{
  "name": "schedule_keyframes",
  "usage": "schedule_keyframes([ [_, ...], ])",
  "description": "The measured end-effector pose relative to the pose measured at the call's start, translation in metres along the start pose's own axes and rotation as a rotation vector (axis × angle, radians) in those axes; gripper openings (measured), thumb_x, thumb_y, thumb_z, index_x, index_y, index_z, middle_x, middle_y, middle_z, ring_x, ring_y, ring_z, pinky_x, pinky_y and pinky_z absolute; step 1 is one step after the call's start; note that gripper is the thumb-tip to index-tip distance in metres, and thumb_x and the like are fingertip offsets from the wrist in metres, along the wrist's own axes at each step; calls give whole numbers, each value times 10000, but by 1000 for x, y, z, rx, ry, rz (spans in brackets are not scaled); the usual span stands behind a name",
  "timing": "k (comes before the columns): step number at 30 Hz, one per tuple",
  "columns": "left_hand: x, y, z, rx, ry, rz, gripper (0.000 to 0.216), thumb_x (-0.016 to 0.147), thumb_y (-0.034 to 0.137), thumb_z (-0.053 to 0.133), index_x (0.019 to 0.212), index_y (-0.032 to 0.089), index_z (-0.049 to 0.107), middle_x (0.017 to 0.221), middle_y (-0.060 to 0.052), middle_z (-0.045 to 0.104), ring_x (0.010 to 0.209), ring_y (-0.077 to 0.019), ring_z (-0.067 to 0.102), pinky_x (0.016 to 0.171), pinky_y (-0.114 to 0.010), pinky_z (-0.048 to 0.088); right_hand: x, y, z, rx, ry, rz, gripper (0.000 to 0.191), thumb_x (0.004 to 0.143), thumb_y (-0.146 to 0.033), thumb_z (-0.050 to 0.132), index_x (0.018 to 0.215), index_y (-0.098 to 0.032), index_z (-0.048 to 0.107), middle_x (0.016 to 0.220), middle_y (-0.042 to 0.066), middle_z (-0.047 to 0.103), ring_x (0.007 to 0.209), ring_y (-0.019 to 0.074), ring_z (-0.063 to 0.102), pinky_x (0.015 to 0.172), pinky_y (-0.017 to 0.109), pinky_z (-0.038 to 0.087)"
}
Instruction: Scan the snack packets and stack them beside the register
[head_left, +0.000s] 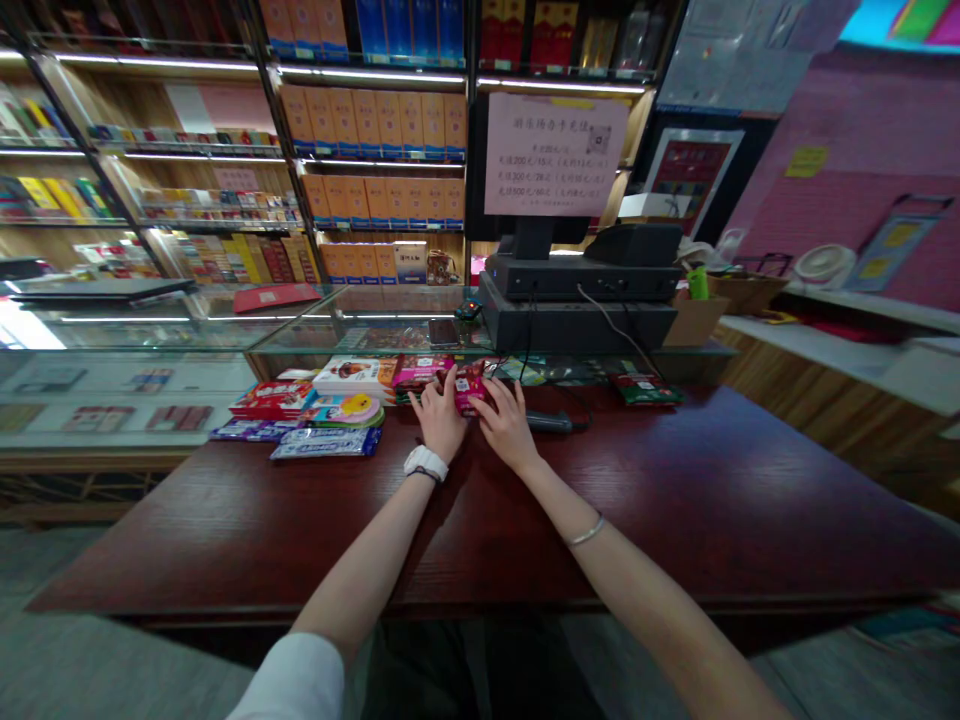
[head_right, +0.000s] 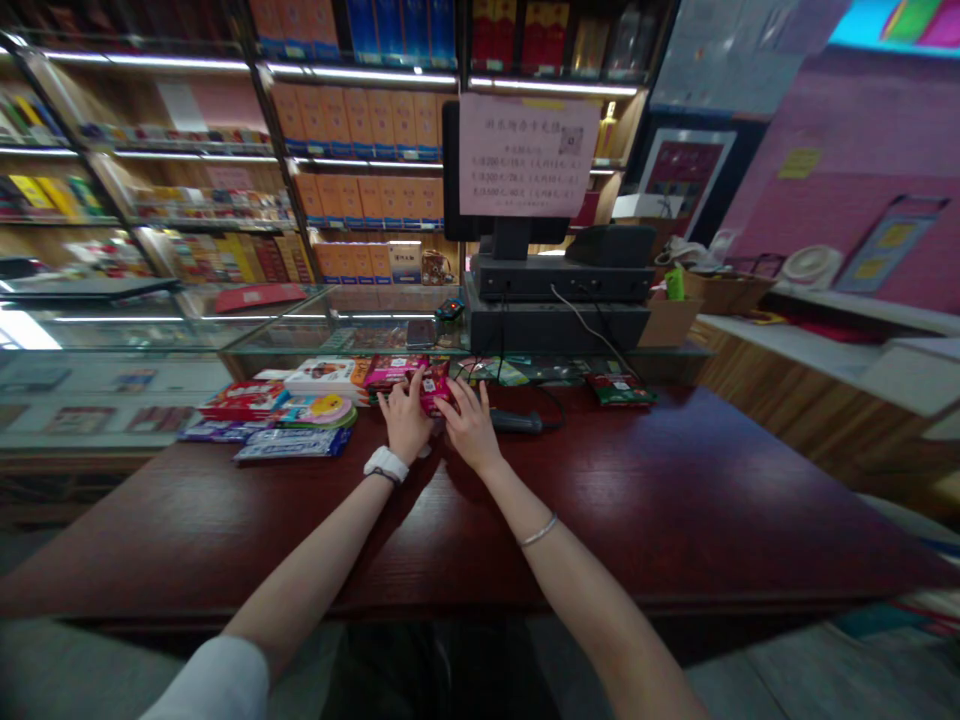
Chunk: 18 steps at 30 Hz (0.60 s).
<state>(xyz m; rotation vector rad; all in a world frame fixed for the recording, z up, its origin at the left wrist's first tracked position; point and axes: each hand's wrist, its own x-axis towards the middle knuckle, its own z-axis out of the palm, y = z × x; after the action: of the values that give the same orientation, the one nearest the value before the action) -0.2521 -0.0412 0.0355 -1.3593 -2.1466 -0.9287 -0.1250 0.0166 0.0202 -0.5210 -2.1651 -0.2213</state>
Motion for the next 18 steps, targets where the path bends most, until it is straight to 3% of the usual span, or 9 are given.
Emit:
schedule_keyframes([
  [4, 3, -3, 1, -59, -10, -10, 706, 758, 105, 570, 1439, 240, 442, 1125, -128, 569, 1124, -302, 586, 1148, -603, 258, 1, 8, 0, 63, -9, -4, 478, 886, -115, 489, 1329, -277, 567, 1452, 75, 504, 1408, 238, 387, 1209, 542, 216],
  [9, 5, -6, 4, -166, -25, 45, 668, 767, 126, 580, 1413, 240, 458, 1157, -132, 563, 1175, -311, 561, 1158, -633, 211, 5, 30, 4, 252, -29, 60, 868, 831, -303, 646, 1558, -208, 181, 1547, 146, 375, 1436, 267, 353, 1161, 478, 341],
  [11, 5, -7, 5, -188, -33, 98, 679, 757, 93, 562, 1409, 251, 459, 1138, -115, 568, 1165, -291, 566, 1173, -618, 198, 5, 38, 4, 299, -34, 59, 977, 800, -366, 685, 1565, -169, 111, 1560, 176, 344, 1451, 285, 324, 1156, 471, 347],
  [18, 1, -9, 13, -188, -84, 230, 684, 750, 53, 512, 1407, 237, 463, 1147, -110, 569, 1175, -268, 555, 1189, -600, 190, 5, 41, -1, 317, -75, 7, 992, 709, -416, 762, 1523, -174, 250, 1580, 192, 294, 1478, 321, 253, 1153, 529, 314],
])
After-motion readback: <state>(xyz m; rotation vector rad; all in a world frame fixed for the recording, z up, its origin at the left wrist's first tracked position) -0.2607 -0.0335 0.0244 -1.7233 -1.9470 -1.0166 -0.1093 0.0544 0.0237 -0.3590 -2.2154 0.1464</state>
